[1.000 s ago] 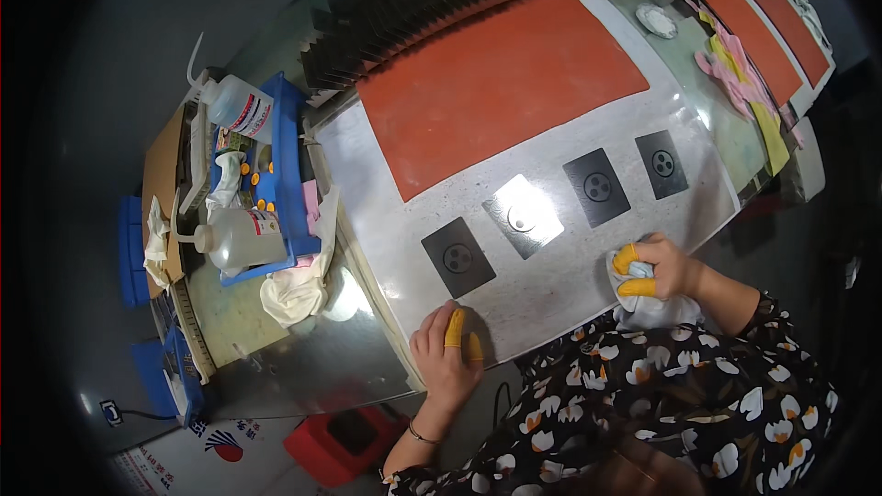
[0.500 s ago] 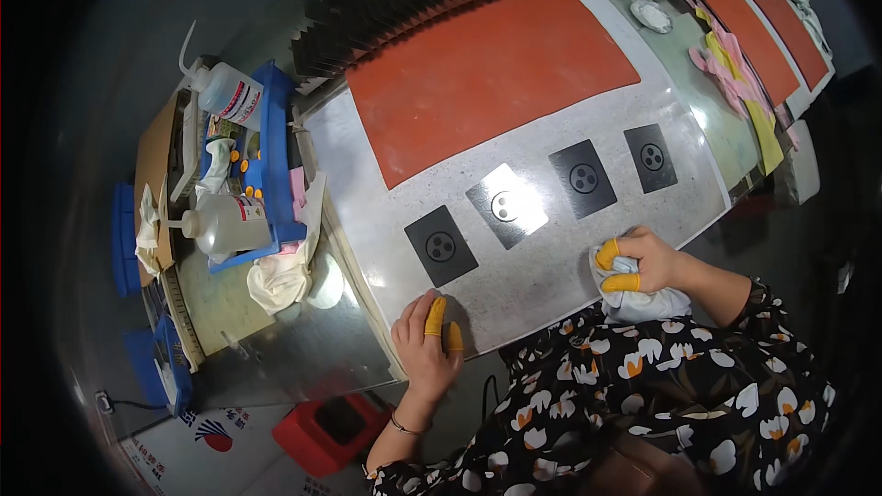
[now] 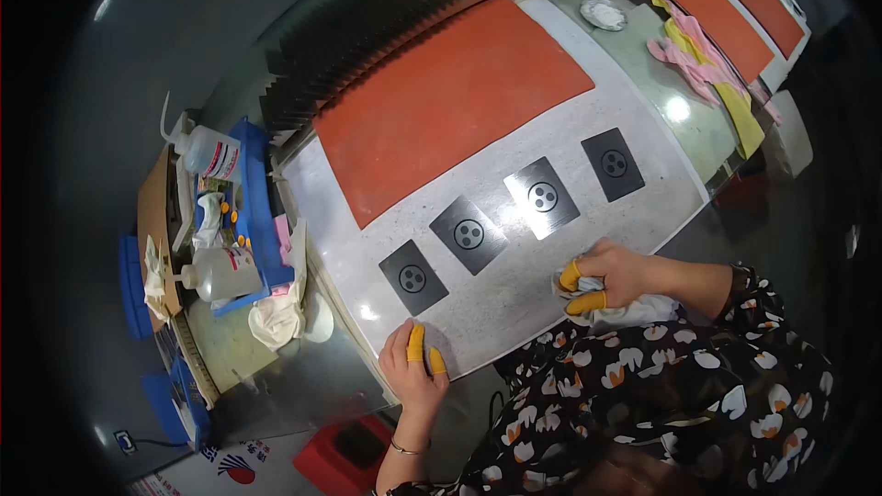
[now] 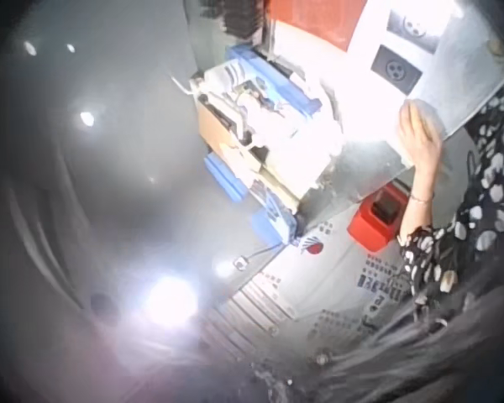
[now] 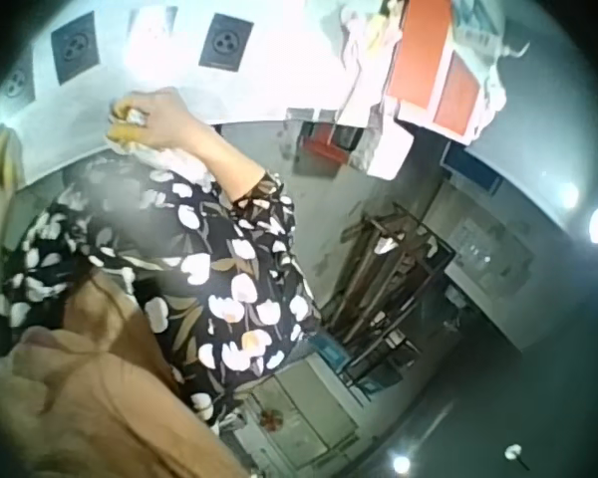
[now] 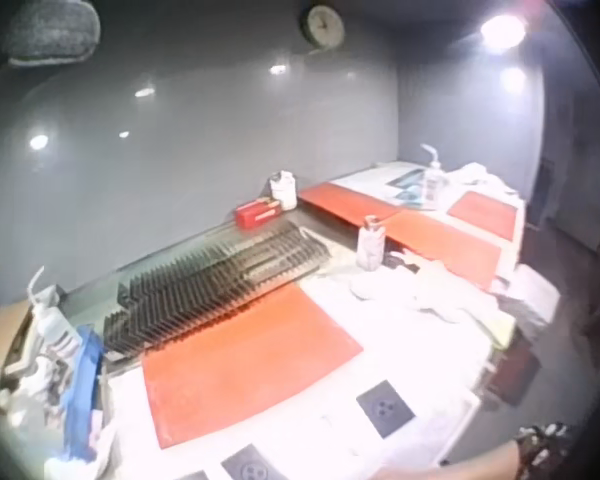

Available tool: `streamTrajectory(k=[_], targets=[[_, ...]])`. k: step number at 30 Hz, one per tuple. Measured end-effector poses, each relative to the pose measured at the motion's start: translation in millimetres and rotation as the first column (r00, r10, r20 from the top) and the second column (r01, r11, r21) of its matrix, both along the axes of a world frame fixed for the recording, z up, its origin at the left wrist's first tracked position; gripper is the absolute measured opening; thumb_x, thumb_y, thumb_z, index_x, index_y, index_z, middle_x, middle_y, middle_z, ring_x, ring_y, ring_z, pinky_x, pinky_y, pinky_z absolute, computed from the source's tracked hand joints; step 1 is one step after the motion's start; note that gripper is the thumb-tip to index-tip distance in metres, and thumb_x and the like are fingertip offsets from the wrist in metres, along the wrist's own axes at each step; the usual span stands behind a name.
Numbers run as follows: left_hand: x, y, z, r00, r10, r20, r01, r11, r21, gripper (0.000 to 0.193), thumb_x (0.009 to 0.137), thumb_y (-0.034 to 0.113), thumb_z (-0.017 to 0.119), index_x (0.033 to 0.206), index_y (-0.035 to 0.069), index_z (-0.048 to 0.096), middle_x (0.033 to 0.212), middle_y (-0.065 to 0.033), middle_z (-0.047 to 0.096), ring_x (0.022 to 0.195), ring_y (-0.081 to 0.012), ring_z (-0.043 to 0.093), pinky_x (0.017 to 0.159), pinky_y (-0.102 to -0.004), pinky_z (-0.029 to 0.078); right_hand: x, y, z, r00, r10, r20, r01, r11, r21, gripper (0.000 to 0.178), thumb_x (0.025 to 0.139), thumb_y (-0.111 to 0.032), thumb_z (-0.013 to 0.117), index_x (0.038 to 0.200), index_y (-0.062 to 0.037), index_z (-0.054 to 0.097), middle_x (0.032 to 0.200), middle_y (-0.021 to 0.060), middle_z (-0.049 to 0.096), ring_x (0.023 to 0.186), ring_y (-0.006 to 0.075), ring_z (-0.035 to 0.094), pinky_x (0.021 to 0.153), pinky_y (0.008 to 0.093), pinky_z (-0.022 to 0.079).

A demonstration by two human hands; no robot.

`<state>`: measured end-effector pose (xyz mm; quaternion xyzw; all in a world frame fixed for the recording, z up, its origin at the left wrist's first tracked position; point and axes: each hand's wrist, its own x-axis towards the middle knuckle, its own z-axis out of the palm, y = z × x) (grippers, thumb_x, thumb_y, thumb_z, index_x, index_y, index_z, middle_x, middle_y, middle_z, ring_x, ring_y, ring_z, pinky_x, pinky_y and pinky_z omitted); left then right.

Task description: The person cleans several small, square metal plates with circular cutouts using a white cloth. They wipe each plate individually on a red mat, then move the plates to a white surface to continue wiping them thoroughly. The person handles the plates one at a time, ensuring each is cleaned before moving to the next.

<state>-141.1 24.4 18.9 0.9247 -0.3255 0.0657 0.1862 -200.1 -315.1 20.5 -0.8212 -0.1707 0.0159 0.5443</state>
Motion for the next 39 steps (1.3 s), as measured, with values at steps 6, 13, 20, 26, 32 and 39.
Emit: streamTrajectory(k=[6, 13, 20, 26, 32, 39], targets=[[-1, -3, -3, 1.0, 0.011, 0.015, -0.011, 1.0, 0.012, 0.039, 0.074, 0.009, 0.058, 0.111, -0.001, 0.054, 0.12, -0.0147, 0.052, 0.107, -0.0342, 0.048, 0.091, -0.0426, 0.036, 0, -5, 7, 0.999, 0.05, 0.004, -0.049, 0.994, -0.093, 0.03, 0.075, -0.036, 0.072, 0.081, -0.0092, 0.059, 0.06, 0.0102, 0.058, 0.051, 0.0308, 0.055, 0.046, 0.0354, 0.04], [-2, -4, -1, 0.999, 0.006, 0.046, -0.007, 1.0, 0.027, 0.036, 0.075, 0.008, 0.057, 0.11, -0.001, 0.054, 0.118, -0.016, 0.053, 0.105, -0.035, 0.049, 0.089, -0.0426, 0.036, 0, -3, 5, 0.996, 0.081, 0.039, -0.078, 0.994, -0.078, 0.032, 0.077, -0.039, 0.069, 0.084, -0.0091, 0.06, 0.061, 0.0097, 0.06, 0.05, 0.03, 0.056, 0.048, 0.0358, 0.042], [-2, -7, -3, 0.998, 0.006, 0.064, -0.008, 1.0, 0.027, 0.034, 0.077, 0.009, 0.056, 0.11, -0.001, 0.055, 0.118, -0.0164, 0.054, 0.105, -0.0349, 0.049, 0.09, -0.0424, 0.037, -1, -6, -5, 0.988, 0.142, 0.065, -0.136, 0.987, -0.081, 0.035, 0.079, -0.041, 0.065, 0.088, -0.0078, 0.06, 0.062, 0.0102, 0.06, 0.052, 0.0312, 0.057, 0.049, 0.0374, 0.043], [-5, -7, -2, 0.999, 0.018, 0.05, -0.02, 0.999, 0.032, 0.033, 0.079, 0.011, 0.055, 0.11, -0.001, 0.055, 0.118, -0.0165, 0.054, 0.106, -0.035, 0.048, 0.091, -0.0427, 0.037, -1, -8, -3, 0.985, 0.168, 0.041, -0.164, 0.983, -0.085, 0.037, 0.081, -0.044, 0.061, 0.088, -0.0076, 0.059, 0.062, 0.0113, 0.06, 0.055, 0.0333, 0.058, 0.051, 0.0403, 0.044], [-4, -9, -4, 0.999, 0.027, 0.047, -0.028, 0.999, 0.039, 0.032, 0.081, 0.014, 0.054, 0.11, -0.001, 0.055, 0.117, -0.0168, 0.054, 0.106, -0.0356, 0.049, 0.091, -0.043, 0.037, -3, -9, -6, 0.974, 0.219, 0.063, -0.214, 0.974, -0.079, 0.039, 0.082, -0.046, 0.058, 0.087, -0.008, 0.059, 0.064, 0.0121, 0.061, 0.057, 0.033, 0.06, 0.052, 0.0406, 0.045], [-5, -8, -2, 0.998, 0.029, 0.062, -0.034, 0.997, 0.074, 0.034, 0.081, 0.015, 0.054, 0.111, 0.0, 0.055, 0.117, -0.0157, 0.054, 0.105, -0.0349, 0.049, 0.09, -0.0425, 0.036, -3, -9, -4, 0.961, 0.213, 0.174, -0.211, 0.977, -0.03, 0.029, 0.078, -0.034, 0.066, 0.082, -0.0061, 0.06, 0.057, 0.0098, 0.057, 0.051, 0.0294, 0.058, 0.046, 0.0379, 0.044]])
